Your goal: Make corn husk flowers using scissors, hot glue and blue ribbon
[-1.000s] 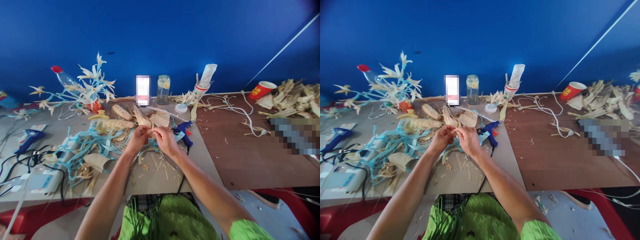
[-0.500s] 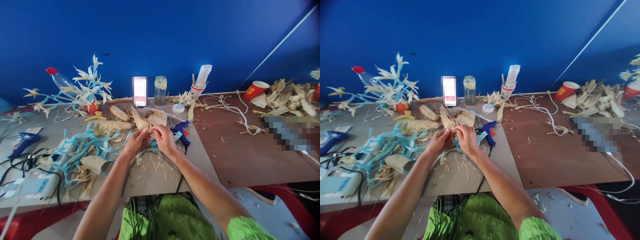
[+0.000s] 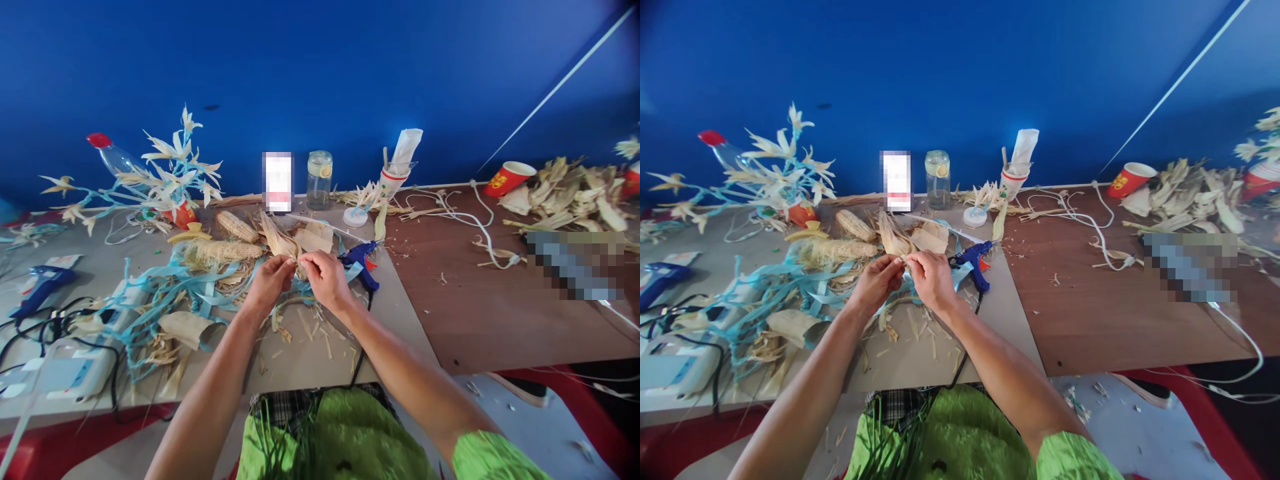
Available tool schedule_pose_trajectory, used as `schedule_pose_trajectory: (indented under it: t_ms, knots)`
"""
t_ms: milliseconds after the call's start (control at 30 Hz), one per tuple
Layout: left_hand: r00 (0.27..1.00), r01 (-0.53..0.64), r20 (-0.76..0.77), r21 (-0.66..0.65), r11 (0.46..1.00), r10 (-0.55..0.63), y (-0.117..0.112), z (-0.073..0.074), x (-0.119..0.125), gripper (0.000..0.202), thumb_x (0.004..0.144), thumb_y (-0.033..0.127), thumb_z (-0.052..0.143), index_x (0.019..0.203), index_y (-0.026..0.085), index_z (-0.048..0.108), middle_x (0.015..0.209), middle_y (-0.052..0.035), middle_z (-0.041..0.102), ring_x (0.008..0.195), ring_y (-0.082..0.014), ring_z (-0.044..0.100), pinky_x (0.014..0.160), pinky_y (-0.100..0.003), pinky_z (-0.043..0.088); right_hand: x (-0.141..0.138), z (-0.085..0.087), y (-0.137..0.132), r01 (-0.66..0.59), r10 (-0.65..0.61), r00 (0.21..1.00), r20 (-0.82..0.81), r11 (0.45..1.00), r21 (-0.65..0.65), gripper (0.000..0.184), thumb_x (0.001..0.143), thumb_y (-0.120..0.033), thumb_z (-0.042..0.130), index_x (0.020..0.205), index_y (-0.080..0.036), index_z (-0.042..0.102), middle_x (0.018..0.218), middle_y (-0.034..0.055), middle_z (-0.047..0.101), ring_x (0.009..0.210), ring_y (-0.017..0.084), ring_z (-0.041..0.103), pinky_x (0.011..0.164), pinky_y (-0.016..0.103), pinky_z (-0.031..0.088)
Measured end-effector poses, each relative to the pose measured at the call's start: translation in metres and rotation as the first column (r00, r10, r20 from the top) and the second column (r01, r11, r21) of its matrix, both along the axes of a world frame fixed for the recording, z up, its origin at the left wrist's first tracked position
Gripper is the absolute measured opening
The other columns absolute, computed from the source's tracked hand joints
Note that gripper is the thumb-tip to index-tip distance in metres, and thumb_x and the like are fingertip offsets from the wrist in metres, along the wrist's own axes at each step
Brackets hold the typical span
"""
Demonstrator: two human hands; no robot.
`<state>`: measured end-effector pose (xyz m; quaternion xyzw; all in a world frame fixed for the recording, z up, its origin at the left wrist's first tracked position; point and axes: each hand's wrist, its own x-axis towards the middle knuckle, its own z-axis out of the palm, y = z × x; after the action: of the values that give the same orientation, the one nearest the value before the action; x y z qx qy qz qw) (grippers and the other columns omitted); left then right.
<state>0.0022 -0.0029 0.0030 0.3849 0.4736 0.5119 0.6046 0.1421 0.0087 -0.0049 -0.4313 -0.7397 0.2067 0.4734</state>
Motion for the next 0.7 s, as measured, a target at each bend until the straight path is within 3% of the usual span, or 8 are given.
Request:
schedule_pose_trajectory:
  t_ms: [167, 433, 533, 700]
  knots:
    - [0.999, 0.022, 0.051, -0.047, 0.999, -0.020, 0.0001, -0.0016, -0.0011, 0.041, 0.068, 0.053, 0.068, 0.067, 0.014, 0.054, 0.055, 0.0036, 0.047, 0.039, -0.0020, 0.031, 0.039, -0.018, 0.022, -0.0003, -0.0004, 0.0010, 0.011, -0.012, 0.999, -0.034, 1.000, -0.013, 0.018, 0.087, -0.019, 0.048, 0.085, -0.018, 0.065, 0.080, 0.0052, 0.070, 0.078, 0.016, 0.063, 0.076, 0.027, 0.043]
    - [0.996, 0.064, 0.059, -0.067, 0.996, -0.060, -0.0013, -0.0019, 0.0006, 0.046, 0.068, 0.058, 0.065, 0.064, 0.013, 0.055, 0.050, 0.0035, 0.046, 0.038, -0.0025, 0.031, 0.040, -0.019, 0.022, -0.0023, -0.0020, -0.0005, 0.003, -0.004, 0.999, -0.046, 1.000, -0.015, 0.017, 0.087, -0.017, 0.048, 0.085, -0.018, 0.066, 0.080, 0.0045, 0.070, 0.077, 0.015, 0.064, 0.076, 0.026, 0.044]
    - [0.997, 0.077, 0.032, -0.060, 0.995, -0.075, -0.0009, -0.0018, 0.0000, 0.042, 0.066, 0.052, 0.070, 0.063, 0.013, 0.054, 0.048, 0.0048, 0.043, 0.039, -0.0028, 0.031, 0.040, -0.019, 0.021, -0.0023, -0.0021, -0.0008, -0.003, 0.003, 0.999, -0.040, 1.000, -0.001, 0.018, 0.087, -0.018, 0.048, 0.085, -0.018, 0.066, 0.081, 0.0049, 0.070, 0.077, 0.015, 0.064, 0.077, 0.026, 0.044]
    - [1.000, 0.005, 0.026, -0.034, 0.999, -0.004, 0.0003, -0.0020, 0.0000, 0.035, 0.061, 0.041, 0.076, 0.066, 0.014, 0.054, 0.050, 0.0059, 0.044, 0.040, -0.0025, 0.032, 0.040, -0.018, 0.020, -0.0030, -0.0035, -0.0003, -0.009, 0.009, 0.999, -0.039, 1.000, -0.007, 0.017, 0.087, -0.020, 0.049, 0.085, -0.018, 0.065, 0.082, 0.0054, 0.070, 0.077, 0.015, 0.063, 0.077, 0.026, 0.044]
